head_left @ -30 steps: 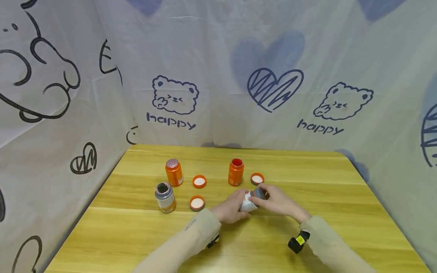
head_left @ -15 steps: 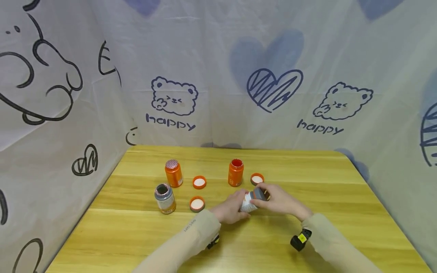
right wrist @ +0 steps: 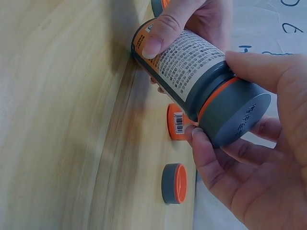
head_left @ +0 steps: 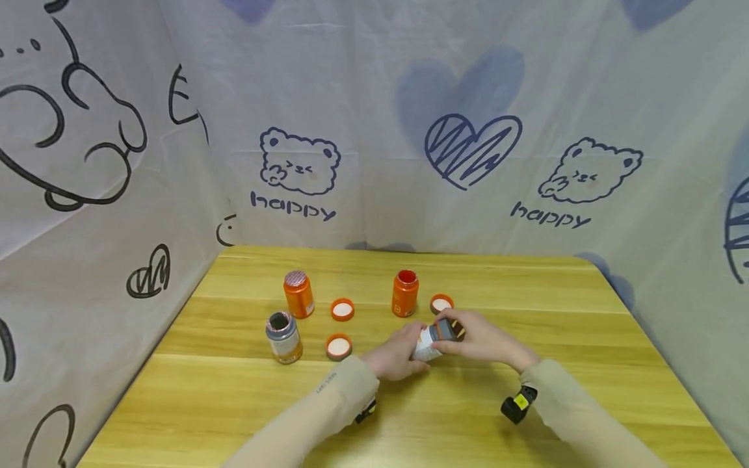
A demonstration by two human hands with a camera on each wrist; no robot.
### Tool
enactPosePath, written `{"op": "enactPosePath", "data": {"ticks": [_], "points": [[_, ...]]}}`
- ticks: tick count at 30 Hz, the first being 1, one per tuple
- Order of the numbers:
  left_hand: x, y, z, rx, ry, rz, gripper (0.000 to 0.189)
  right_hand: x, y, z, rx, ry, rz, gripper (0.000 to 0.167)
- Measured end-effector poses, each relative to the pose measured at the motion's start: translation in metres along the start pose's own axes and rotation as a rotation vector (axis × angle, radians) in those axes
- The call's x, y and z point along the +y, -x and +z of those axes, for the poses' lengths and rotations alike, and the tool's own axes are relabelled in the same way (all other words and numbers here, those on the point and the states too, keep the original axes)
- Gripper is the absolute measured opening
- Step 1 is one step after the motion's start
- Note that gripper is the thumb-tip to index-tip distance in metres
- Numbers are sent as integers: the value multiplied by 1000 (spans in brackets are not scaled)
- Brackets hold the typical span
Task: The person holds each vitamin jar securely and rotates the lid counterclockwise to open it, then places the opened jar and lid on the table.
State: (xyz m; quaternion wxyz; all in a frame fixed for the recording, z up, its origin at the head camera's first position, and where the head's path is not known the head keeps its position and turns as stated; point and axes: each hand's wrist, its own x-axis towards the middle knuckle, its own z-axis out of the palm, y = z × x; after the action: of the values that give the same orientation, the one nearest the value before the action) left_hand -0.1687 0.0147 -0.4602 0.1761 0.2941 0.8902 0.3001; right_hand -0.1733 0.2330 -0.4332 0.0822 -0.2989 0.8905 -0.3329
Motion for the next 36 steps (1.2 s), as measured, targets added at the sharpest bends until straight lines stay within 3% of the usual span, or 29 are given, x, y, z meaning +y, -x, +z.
{"op": "enactPosePath", "data": {"ticks": [25, 36], "points": [[1, 0, 0, 4, 16, -6, 62, 2, 3, -1, 6, -23, 22, 42], [2, 2, -2, 11, 14, 8, 62, 5, 4, 2, 23, -82, 27, 42]]}}
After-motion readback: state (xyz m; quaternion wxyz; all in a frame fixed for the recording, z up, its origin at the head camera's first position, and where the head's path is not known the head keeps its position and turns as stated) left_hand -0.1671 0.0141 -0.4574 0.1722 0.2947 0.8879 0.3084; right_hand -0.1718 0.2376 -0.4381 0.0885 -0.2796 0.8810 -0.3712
